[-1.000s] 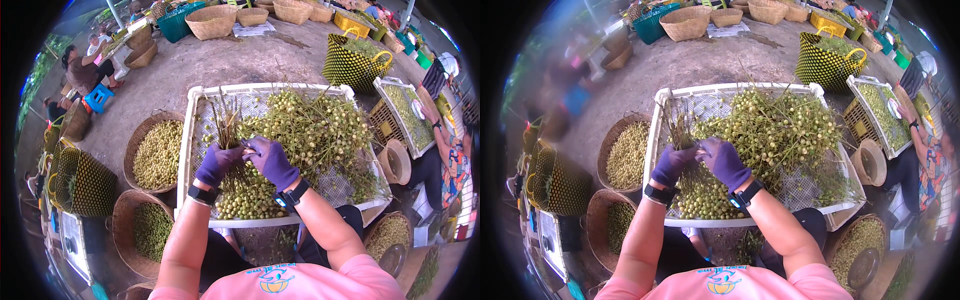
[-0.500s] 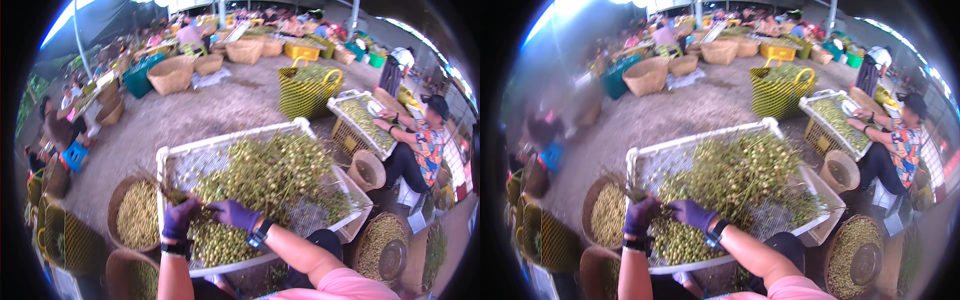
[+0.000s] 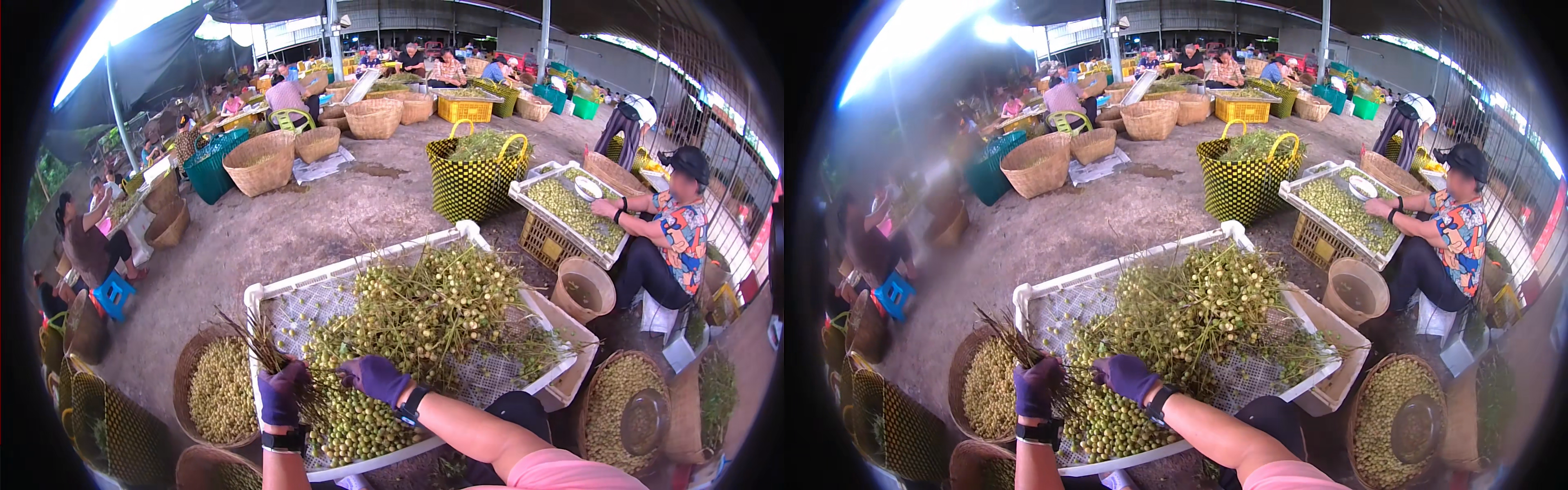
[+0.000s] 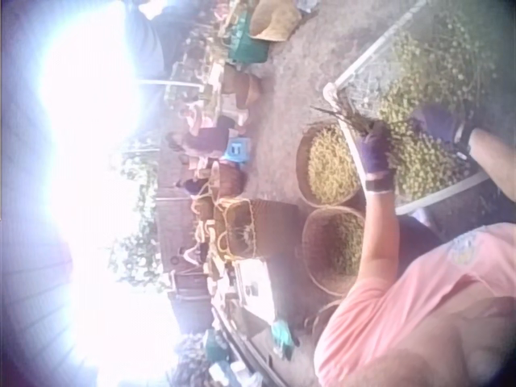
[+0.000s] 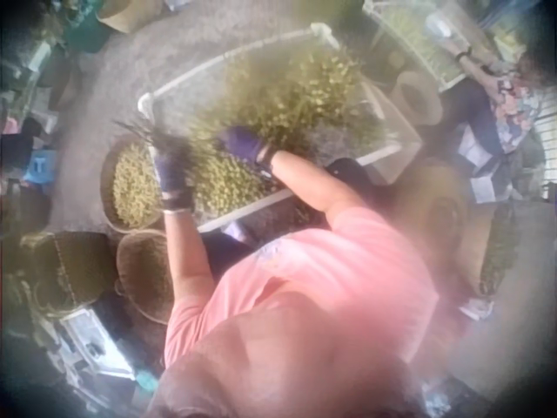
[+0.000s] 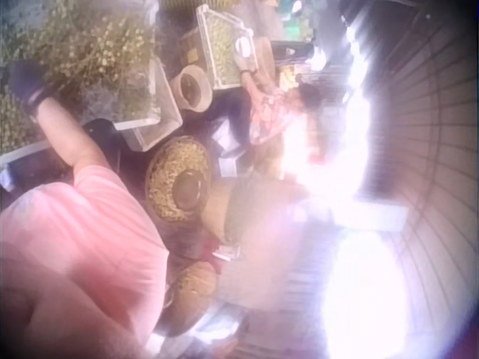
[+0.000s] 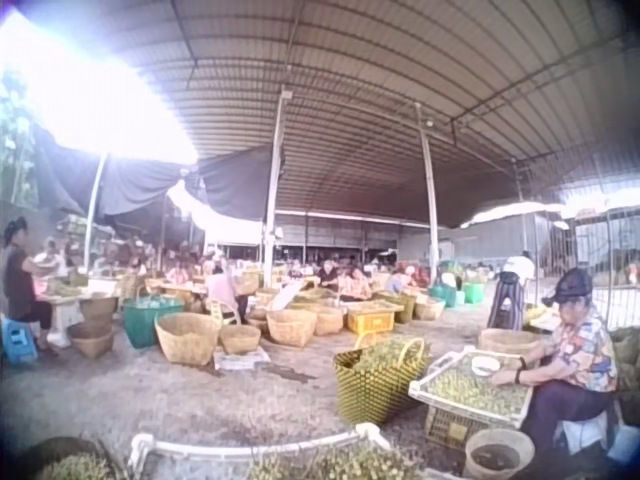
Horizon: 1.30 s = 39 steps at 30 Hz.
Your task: Picking small green fruits from stems and placing them into a crate.
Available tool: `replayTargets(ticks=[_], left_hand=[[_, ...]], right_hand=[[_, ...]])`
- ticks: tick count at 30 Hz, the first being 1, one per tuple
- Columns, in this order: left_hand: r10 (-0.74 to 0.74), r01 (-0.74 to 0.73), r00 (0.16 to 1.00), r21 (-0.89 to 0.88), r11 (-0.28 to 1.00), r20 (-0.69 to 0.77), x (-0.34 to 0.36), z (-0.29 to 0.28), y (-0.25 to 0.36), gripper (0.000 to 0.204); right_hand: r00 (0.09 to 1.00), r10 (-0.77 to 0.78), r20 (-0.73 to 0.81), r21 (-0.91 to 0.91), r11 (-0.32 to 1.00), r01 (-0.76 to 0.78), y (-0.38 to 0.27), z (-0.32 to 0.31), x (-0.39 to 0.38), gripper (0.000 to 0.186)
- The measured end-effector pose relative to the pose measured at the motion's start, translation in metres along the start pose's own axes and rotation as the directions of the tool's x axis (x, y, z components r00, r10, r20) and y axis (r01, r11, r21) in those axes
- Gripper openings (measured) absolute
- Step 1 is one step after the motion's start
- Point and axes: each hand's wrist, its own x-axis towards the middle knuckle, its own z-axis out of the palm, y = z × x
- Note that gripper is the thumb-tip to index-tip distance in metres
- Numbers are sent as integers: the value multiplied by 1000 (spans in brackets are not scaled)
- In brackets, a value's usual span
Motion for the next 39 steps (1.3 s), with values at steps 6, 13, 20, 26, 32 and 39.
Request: replayTargets(ticks=[6, 13, 20, 26, 32, 39], left_hand=[[3, -15, 994, -114, 993, -108, 16, -5, -8, 10], [371, -333, 928, 380, 863, -27, 25, -63, -10, 13], [574, -667, 734, 543, 509, 364, 19, -19, -15, 7], [175, -163, 978, -109, 981, 115, 25, -23, -28, 8], [115, -115, 987, -2, 993, 115, -1, 7, -13, 13], [32, 0, 989, -211, 977, 147, 10, -16, -16, 6]], right_hand=[[996, 85, 23, -176, 981, -79, 10, -3, -2, 16], [977, -202, -73, -308, 936, 171, 50, 15, 9, 25], [986, -24, 164, 792, 599, -117, 38, 11, 1, 45], [987, -157, -33, 309, 938, 160, -11, 17, 4, 37], [997, 13, 75, -180, 984, 1, -14, -6, -8, 26], [981, -182, 61, -142, 972, 189, -10, 14, -8, 37]])
